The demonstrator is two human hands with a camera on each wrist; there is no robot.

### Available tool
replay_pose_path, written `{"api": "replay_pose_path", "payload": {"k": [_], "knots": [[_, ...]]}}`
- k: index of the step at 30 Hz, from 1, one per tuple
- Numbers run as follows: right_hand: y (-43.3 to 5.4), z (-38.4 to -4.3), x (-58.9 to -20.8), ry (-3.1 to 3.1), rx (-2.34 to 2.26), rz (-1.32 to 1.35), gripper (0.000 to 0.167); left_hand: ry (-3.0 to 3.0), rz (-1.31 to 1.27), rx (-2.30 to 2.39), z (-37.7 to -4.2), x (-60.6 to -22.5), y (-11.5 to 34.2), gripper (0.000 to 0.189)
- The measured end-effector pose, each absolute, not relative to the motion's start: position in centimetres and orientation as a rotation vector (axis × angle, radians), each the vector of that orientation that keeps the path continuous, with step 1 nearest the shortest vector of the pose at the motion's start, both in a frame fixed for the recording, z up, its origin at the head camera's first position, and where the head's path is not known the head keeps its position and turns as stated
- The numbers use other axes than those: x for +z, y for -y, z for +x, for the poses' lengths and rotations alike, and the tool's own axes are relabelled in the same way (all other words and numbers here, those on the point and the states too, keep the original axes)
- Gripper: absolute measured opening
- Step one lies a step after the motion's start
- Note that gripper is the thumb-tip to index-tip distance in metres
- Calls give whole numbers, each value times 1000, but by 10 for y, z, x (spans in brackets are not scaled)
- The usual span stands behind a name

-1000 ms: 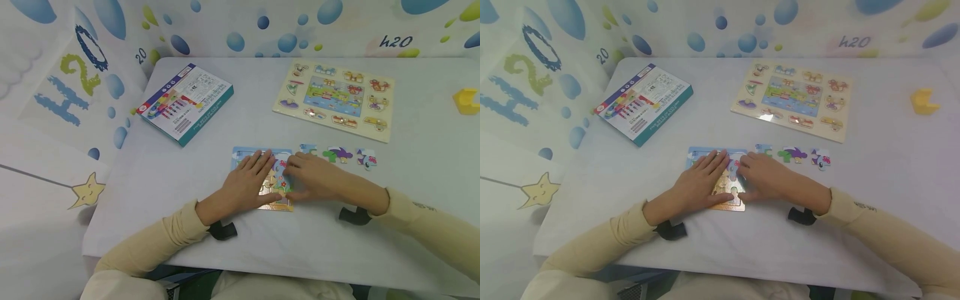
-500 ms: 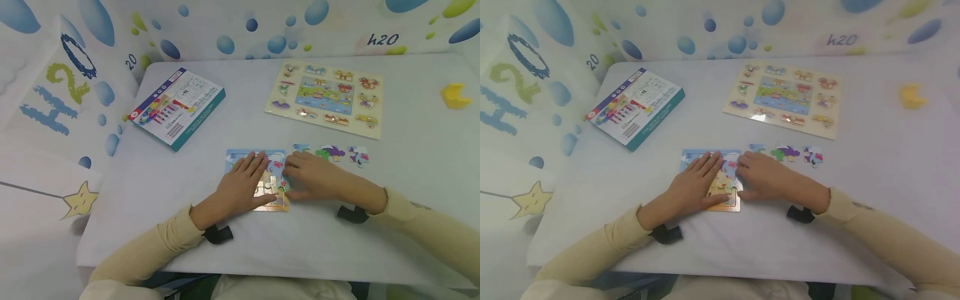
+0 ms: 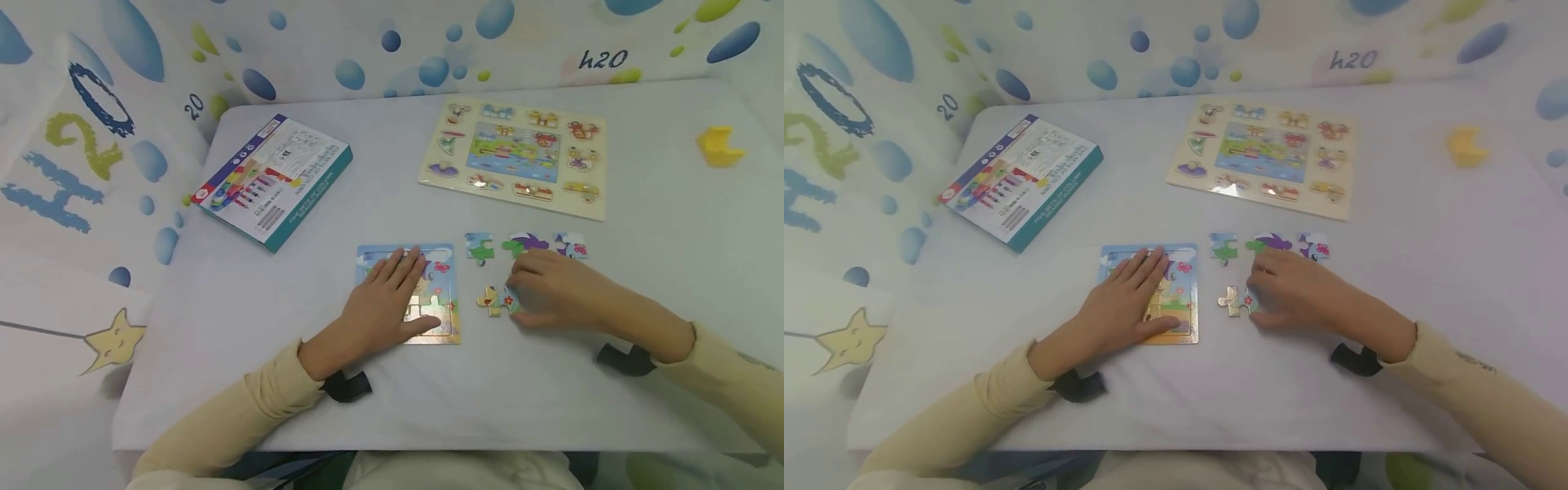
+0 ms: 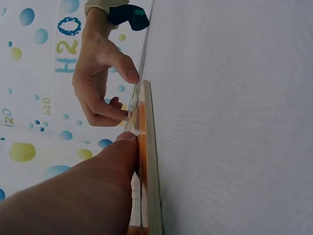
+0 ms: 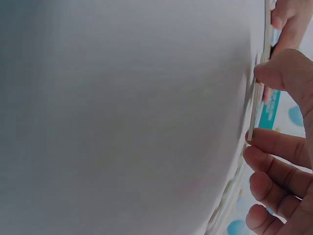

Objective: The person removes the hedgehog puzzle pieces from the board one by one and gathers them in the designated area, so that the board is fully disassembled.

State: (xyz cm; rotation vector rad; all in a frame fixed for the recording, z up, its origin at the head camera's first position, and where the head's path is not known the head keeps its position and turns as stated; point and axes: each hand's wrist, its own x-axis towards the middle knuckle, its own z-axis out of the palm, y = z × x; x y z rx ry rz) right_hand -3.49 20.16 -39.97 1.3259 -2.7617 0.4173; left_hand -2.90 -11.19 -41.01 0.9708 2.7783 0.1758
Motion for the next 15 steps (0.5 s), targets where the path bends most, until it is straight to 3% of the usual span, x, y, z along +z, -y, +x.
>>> {"api": "replay_pose_path", "payload": {"k": [15], "knots": [[-261, -24, -402, 2775, 346, 1165, 42, -2787, 979, 211, -30, -413, 112, 91]]}}
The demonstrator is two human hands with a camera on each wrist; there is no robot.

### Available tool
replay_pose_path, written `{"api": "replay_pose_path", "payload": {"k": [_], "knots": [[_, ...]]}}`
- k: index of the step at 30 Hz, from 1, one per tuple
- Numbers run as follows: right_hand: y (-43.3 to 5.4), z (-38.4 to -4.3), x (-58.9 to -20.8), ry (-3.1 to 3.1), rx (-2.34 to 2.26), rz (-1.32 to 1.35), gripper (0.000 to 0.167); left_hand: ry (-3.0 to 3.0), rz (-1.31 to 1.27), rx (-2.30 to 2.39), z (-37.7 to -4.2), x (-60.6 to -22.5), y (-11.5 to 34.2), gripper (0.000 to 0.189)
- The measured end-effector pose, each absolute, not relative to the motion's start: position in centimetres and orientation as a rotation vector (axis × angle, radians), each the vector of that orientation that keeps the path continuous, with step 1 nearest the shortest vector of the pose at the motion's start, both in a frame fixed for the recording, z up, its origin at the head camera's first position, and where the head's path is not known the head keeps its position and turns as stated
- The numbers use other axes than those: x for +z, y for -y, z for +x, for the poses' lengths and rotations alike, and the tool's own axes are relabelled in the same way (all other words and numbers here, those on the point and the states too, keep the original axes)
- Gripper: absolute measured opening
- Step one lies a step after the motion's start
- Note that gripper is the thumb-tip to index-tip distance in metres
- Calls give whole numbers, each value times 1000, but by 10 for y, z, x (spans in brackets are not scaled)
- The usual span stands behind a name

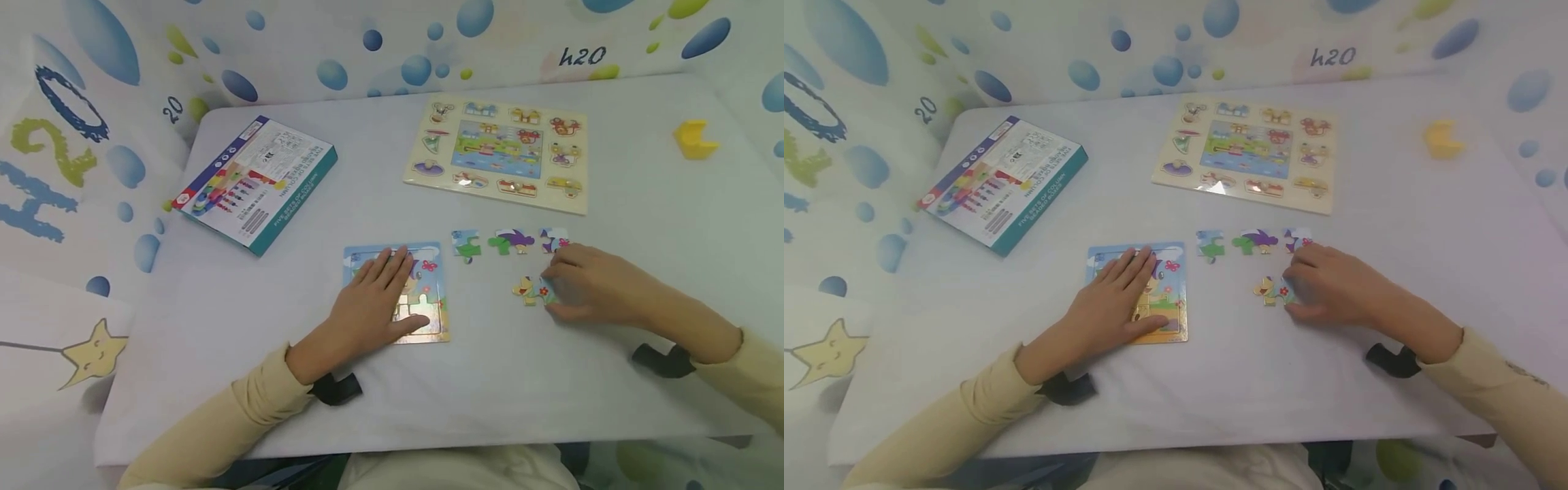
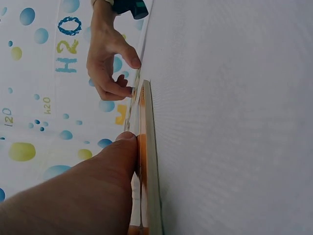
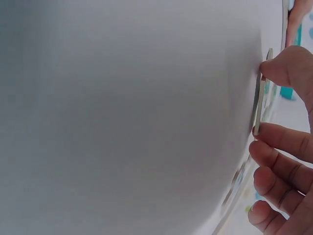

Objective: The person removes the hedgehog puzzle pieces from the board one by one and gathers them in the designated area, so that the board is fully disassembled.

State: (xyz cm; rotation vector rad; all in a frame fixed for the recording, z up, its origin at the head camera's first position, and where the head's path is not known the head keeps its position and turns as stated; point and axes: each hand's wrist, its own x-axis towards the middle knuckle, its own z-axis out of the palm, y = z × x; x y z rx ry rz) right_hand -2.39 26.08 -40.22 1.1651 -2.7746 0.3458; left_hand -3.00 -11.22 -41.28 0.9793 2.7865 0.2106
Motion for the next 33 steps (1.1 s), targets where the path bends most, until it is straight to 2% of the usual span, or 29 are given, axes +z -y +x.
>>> {"api": "replay_pose_path", "payload": {"k": [10, 21, 33], "knots": [[-283, -27, -400, 2752, 323, 1161, 43, -2797, 961, 224, -29, -411, 117, 91], [-289, -24, -393, 2957, 223, 1016, 42, -2787, 944, 235, -30, -413, 116, 91], [-296, -23, -392, 2951, 227, 989, 41, -2783, 965, 240, -31, -414, 112, 92]]}}
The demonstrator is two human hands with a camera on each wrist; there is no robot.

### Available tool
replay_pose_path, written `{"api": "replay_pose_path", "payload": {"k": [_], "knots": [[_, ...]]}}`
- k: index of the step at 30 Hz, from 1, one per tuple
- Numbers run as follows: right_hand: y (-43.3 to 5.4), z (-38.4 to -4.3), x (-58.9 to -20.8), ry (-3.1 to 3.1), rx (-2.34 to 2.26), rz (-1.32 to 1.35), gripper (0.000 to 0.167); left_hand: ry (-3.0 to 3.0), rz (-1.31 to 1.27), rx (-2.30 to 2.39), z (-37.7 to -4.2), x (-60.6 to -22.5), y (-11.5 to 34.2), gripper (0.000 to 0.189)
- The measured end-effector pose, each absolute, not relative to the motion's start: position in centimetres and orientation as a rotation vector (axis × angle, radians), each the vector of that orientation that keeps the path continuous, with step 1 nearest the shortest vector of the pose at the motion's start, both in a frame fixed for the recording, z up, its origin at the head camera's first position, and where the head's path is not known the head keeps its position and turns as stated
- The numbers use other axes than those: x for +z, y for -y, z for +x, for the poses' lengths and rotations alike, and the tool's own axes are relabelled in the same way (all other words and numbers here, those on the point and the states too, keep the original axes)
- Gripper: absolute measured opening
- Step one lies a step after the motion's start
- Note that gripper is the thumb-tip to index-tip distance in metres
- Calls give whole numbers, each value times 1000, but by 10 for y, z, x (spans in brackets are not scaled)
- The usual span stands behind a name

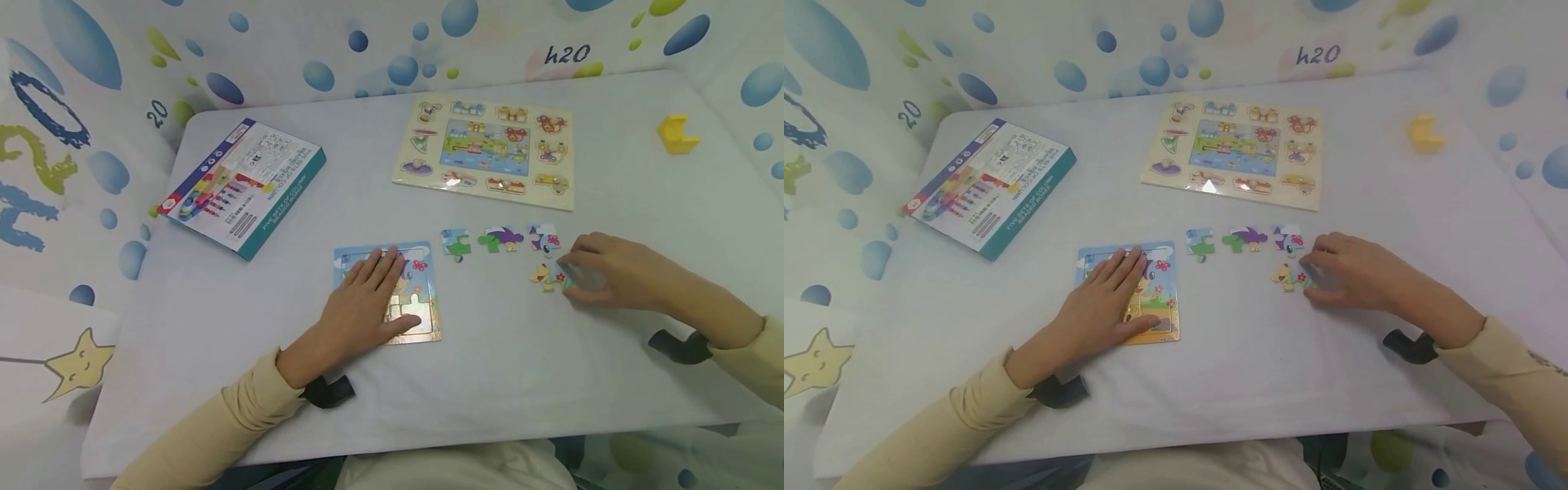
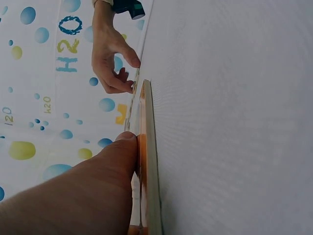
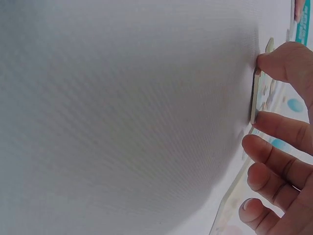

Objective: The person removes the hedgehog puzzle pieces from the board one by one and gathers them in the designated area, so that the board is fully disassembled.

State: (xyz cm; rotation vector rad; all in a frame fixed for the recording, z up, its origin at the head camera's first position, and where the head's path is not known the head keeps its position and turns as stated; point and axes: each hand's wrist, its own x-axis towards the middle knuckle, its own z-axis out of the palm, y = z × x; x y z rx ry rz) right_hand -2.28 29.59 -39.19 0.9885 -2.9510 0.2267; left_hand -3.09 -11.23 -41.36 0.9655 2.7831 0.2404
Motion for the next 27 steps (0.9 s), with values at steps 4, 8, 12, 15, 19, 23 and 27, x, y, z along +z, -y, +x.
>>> {"api": "replay_pose_path", "payload": {"k": [4, 8, 12, 15, 19, 23, 27], "knots": [[-297, -23, -392, 2938, 227, 986, 42, -2792, 977, 252, -31, -413, 112, 92], [-297, -23, -393, 2947, 228, 975, 42, -2796, 986, 247, -31, -412, 112, 92], [-298, -23, -394, 2966, 233, 965, 42, -2791, 984, 232, -31, -412, 112, 92], [-298, -24, -393, 2969, 250, 956, 43, -2788, 981, 231, -31, -411, 112, 92], [-298, -24, -387, 2979, 283, 914, 44, -2789, 980, 233, -30, -411, 112, 92], [-299, -26, -379, 3002, 282, 867, 43, -2793, 983, 242, -30, -411, 112, 92], [-298, -30, -377, 2961, 258, 874, 37, -2796, 984, 238, -30, -412, 112, 92]]}}
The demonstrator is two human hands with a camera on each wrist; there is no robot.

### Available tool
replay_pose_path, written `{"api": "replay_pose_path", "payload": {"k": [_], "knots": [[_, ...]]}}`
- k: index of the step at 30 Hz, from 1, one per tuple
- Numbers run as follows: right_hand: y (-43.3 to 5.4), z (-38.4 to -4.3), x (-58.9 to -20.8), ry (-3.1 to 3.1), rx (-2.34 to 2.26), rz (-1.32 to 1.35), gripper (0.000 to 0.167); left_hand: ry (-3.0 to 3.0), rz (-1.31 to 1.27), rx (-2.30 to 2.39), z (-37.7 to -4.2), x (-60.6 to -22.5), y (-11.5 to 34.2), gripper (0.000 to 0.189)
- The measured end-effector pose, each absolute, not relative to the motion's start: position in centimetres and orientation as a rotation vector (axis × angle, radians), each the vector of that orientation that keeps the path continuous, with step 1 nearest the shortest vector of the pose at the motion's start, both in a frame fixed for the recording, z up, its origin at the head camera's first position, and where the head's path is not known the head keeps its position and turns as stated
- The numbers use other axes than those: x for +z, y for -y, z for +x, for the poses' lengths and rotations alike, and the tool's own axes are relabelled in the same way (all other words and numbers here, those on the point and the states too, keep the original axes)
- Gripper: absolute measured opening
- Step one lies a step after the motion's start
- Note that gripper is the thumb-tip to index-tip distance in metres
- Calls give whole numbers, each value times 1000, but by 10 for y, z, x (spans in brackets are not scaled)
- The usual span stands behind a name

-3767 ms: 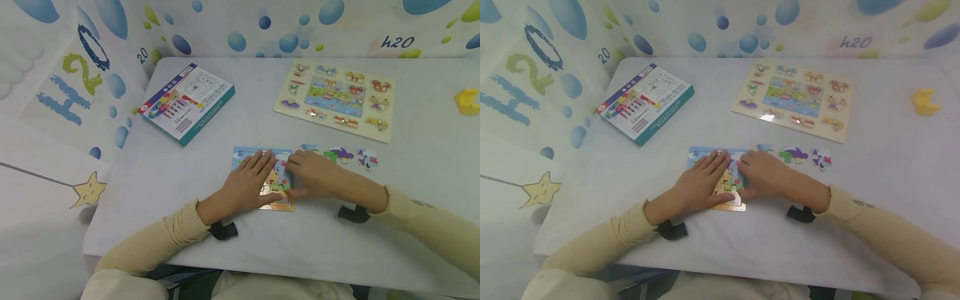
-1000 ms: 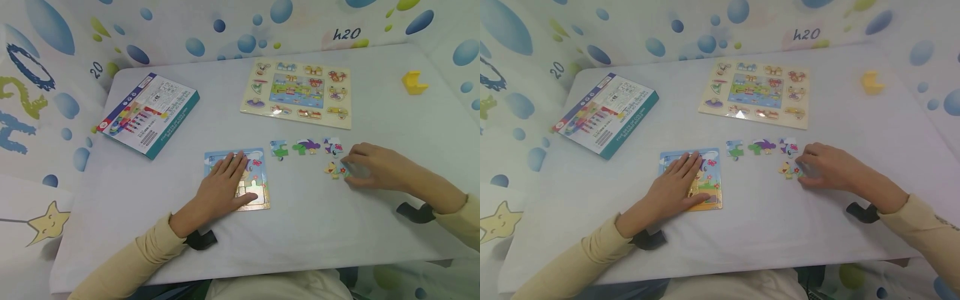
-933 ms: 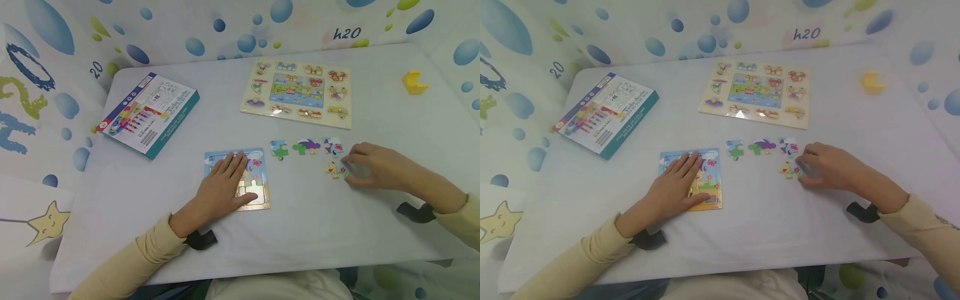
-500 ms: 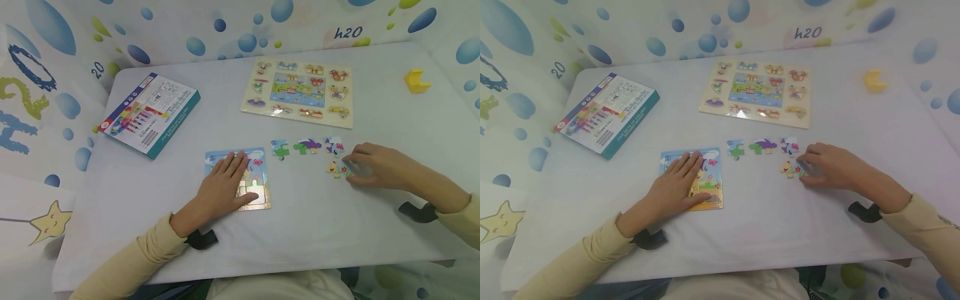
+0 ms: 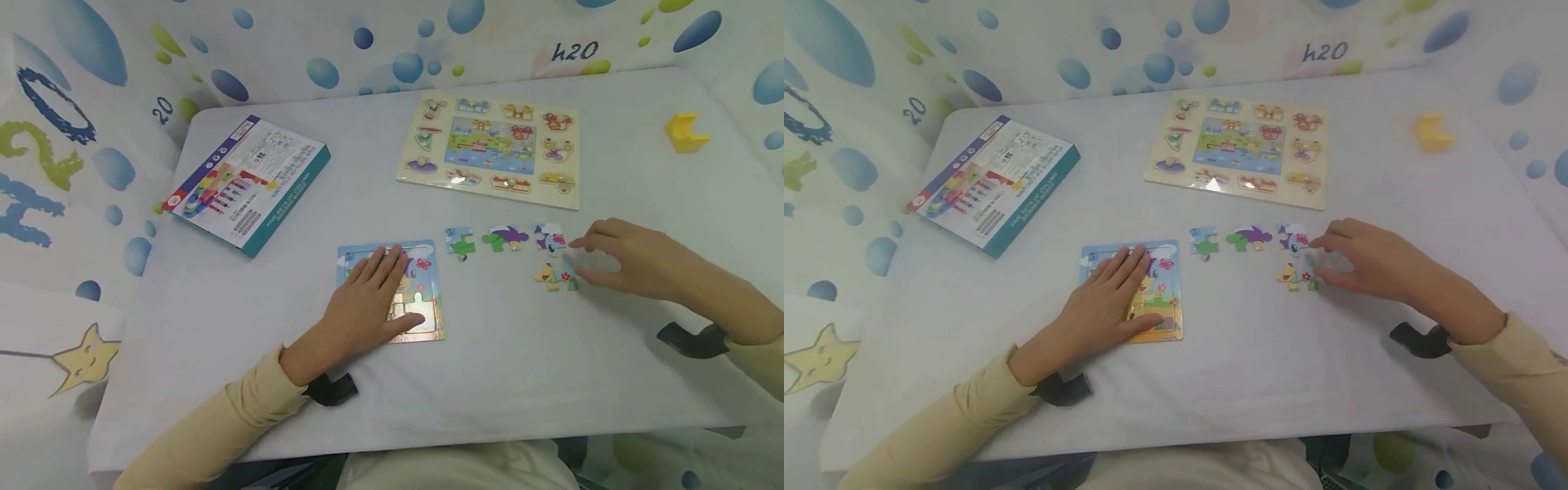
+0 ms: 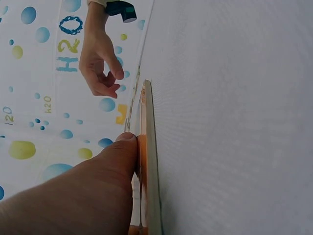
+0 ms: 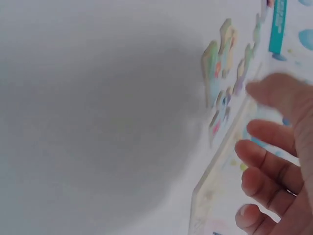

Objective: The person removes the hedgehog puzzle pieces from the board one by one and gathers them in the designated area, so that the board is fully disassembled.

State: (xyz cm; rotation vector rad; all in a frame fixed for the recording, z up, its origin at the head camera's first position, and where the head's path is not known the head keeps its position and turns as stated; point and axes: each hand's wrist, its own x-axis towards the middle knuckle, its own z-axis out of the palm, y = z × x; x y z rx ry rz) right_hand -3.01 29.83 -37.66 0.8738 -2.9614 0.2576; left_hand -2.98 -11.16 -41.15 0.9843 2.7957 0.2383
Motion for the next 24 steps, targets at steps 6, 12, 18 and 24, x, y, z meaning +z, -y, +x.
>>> {"api": "replay_pose_path", "payload": {"k": [6, 12, 18, 24], "knots": [[-280, -37, -376, 2881, 264, 961, 27, -2783, 987, 233, -30, -411, 112, 90], [-245, -43, -374, 2768, 334, 1137, 26, -2796, 984, 219, -30, -413, 114, 90], [-201, -46, -378, 2665, 406, 1304, 19, -2792, 1006, 227, -30, -416, 113, 89], [-154, -46, -385, 2693, 373, 1489, 16, -2798, 993, 195, -28, -419, 114, 88]]}}
